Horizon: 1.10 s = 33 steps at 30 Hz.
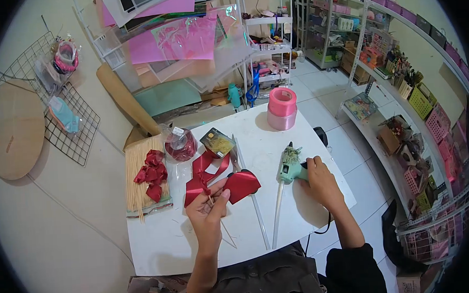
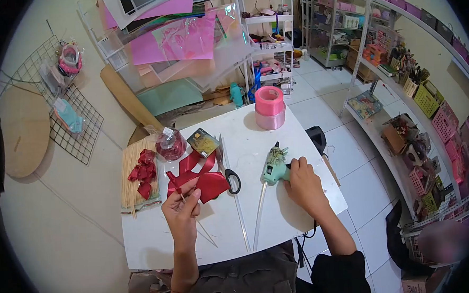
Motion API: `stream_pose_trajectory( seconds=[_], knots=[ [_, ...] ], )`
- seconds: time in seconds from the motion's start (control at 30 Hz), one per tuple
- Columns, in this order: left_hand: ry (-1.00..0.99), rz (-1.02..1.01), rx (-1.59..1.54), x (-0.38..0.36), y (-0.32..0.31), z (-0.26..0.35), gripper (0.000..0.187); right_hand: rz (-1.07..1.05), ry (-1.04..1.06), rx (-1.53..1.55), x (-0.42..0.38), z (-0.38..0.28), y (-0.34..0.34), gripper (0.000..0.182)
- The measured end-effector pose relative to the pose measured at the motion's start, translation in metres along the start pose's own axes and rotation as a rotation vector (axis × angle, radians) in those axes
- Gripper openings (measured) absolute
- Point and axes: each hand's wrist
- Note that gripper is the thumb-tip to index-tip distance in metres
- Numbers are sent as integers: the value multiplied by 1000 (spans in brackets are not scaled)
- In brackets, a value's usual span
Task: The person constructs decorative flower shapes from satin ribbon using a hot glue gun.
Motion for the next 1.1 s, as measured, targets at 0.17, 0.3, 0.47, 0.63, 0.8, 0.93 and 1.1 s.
stream_pose_trajectory(
  seconds=[0.17,0.3,0.47,0.63,0.8,0.93,1.1],
  knots=[
    [-7,8,-25,-1,3,0,23,182,119,10,5,6,-23,46],
    [-91,76,37,-1,-2,6,22,460,224,277,-7,15,-2,39],
    [-380,175,146,-4,-6,9,31,138,-130,1370,-63,-15,12,41],
    [-489,209,214,-15,-6,20,31,100,433,1021,-60,-63,2,40],
    [-560,224,266,-22,-5,23,31,237,564,862,-54,-80,-1,34],
    [-548,206,268,-24,-5,22,29,227,584,789,-53,-83,1,33],
    [-547,172,269,-26,-6,21,27,191,547,846,-54,-84,2,31]
  ],
)
Point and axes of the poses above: each hand's wrist, its own x-axis towards the middle knuckle, its own y-axis out of the back of the hand, z = x × y, and after that the axes turned 12 degrees about y, right-handed
